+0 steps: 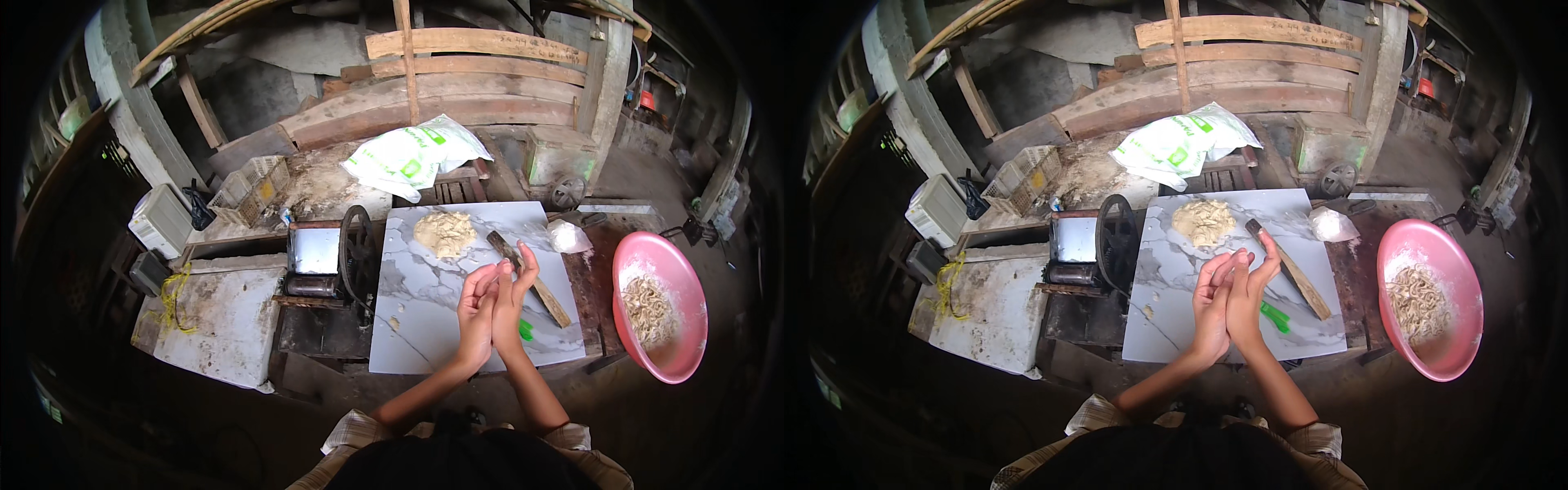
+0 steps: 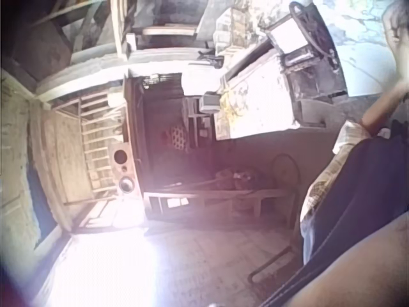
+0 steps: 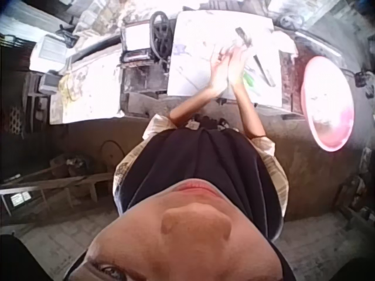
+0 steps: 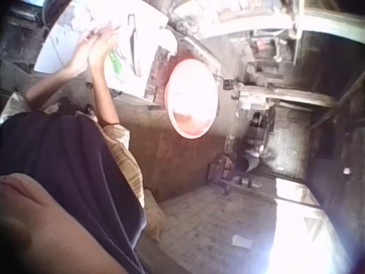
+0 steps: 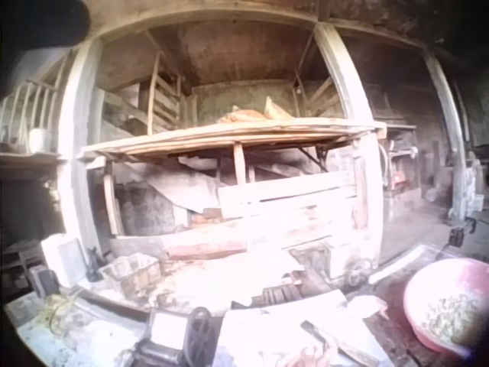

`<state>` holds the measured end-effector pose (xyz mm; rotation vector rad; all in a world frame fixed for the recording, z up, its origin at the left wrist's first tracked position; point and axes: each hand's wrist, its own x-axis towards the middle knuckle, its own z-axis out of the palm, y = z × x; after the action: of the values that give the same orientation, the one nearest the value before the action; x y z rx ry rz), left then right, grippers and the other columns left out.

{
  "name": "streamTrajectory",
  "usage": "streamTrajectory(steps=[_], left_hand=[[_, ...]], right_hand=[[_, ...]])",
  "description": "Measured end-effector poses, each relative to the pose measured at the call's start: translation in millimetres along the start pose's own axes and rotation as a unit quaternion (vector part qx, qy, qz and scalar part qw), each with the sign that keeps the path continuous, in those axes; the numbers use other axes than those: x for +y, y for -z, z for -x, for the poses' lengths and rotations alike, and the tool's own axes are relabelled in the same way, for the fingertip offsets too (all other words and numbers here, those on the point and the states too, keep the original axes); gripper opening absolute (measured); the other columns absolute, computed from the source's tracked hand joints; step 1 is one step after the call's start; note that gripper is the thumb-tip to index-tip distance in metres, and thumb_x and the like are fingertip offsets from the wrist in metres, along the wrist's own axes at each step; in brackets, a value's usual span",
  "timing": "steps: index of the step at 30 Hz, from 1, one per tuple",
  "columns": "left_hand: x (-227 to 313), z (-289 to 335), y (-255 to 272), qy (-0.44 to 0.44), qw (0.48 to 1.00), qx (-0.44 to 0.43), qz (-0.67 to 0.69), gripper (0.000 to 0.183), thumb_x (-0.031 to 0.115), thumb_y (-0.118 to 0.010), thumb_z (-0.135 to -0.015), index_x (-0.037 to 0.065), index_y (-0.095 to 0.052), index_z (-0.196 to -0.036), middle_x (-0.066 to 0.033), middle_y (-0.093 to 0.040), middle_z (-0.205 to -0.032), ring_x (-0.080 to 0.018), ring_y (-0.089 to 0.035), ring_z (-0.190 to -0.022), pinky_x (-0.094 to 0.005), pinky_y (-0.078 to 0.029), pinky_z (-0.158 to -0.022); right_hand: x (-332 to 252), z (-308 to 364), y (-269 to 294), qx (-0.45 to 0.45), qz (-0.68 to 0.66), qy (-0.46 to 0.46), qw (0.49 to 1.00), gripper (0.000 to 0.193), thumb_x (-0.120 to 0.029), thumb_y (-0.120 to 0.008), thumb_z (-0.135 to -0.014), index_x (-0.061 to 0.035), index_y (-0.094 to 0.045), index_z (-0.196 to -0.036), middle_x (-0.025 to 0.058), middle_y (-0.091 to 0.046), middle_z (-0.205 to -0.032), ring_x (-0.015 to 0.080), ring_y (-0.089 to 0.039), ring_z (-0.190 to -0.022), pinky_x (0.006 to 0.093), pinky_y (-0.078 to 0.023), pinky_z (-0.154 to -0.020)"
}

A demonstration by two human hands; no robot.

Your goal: The person uses a hand-cranked pasta machine to roll dough, then kneads and rolls a piece of dough by hand on a marble surface using a wooden rolling pin before cutting it with a knife.

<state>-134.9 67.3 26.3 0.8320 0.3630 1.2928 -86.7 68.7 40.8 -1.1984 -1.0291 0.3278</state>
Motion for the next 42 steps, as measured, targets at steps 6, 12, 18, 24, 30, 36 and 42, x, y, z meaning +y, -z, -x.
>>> streamTrajectory(steps=[6,12,18,24,30,36,42], left_hand=[[-10.5,-22.4,12.2,0.063,0.993,0.097,0.009,0.036,0.038,-0.033,-0.1,0.007,-0.051,-0.105,-0.002,-0.056,-0.065,-0.0097,-0.046,-0.052,-0.0228,-0.041,-0.052],[-5.8,-36.7,38.3,0.137,0.982,0.104,0.076,0.04,0.041,-0.032,-0.1,0.007,-0.053,-0.108,0.0028,-0.036,-0.06,-0.0091,-0.035,-0.051,-0.0238,-0.032,-0.046],[11.5,-13.6,8.7,0.105,0.994,0.015,0.002,0.073,0.057,-0.023,-0.095,0.009,-0.003,-0.147,-0.0117,-0.007,-0.153,-0.0213,-0.009,-0.141,-0.0338,-0.012,-0.112],[-15.8,-4.9,27.8,-0.047,0.984,0.107,-0.133,0.078,0.064,-0.021,-0.091,0.016,0.006,-0.146,-0.0154,-0.001,-0.152,-0.0247,-0.007,-0.14,-0.0365,-0.01,-0.112],[4.2,-23.4,36.4,-0.039,0.991,0.111,-0.065,0.076,0.064,-0.02,-0.092,0.008,-0.014,-0.144,-0.0135,-0.014,-0.15,-0.0233,-0.012,-0.14,-0.0365,-0.011,-0.112],[30.2,-32.0,19.6,-0.039,0.998,0.03,-0.03,0.075,0.061,-0.012,-0.093,0.007,-0.016,-0.145,-0.011,-0.017,-0.151,-0.0218,-0.014,-0.14,-0.0348,-0.009,-0.113],[22.0,4.3,10.9,-0.009,0.998,-0.017,-0.057,0.062,0.047,-0.02,-0.099,0.01,-0.007,-0.147,-0.0078,-0.007,-0.154,-0.0203,-0.007,-0.141,-0.0327,-0.007,-0.113]], right_hand=[[1.8,6.0,7.2,0.043,-0.09,-0.017,0.995,0.035,-0.024,-0.037,-0.098,-0.0034,-0.037,-0.126,0.0126,-0.04,-0.13,0.0217,-0.035,-0.124,0.036,-0.02,-0.108],[8.3,10.0,13.6,-0.074,-0.055,-0.009,0.996,0.033,-0.019,-0.04,-0.097,-0.0026,-0.045,-0.125,0.0134,-0.039,-0.135,0.0264,-0.033,-0.128,0.037,-0.024,-0.106],[15.5,13.0,-0.3,-0.081,0.056,0.012,0.995,0.031,-0.019,-0.051,-0.093,-0.0056,-0.057,-0.12,0.0164,-0.054,-0.123,0.023,-0.047,-0.121,0.0331,-0.036,-0.099],[17.9,-0.9,-5.8,-0.061,-0.118,-0.096,0.986,0.023,-0.017,-0.053,-0.093,0.0014,-0.063,-0.104,0.0053,-0.063,-0.066,0.0097,-0.061,-0.063,0.0236,-0.047,-0.061],[7.2,9.3,-7.7,-0.064,-0.216,-0.161,0.961,0.025,-0.022,-0.048,-0.097,-0.0005,-0.057,-0.105,-0.0012,-0.05,-0.055,0.0054,-0.046,-0.052,0.023,-0.04,-0.053],[-3.3,18.4,-19.7,-0.143,-0.05,0.075,0.986,0.042,-0.024,-0.035,-0.099,-0.0021,-0.043,-0.134,0.0163,-0.042,-0.137,0.0231,-0.033,-0.132,0.0353,-0.023,-0.109],[-23.8,-7.2,-7.8,-0.199,-0.04,0.026,0.979,0.043,-0.021,-0.033,-0.099,-0.0008,-0.04,-0.136,0.0179,-0.034,-0.144,0.0284,-0.029,-0.135,0.0335,-0.023,-0.109]])
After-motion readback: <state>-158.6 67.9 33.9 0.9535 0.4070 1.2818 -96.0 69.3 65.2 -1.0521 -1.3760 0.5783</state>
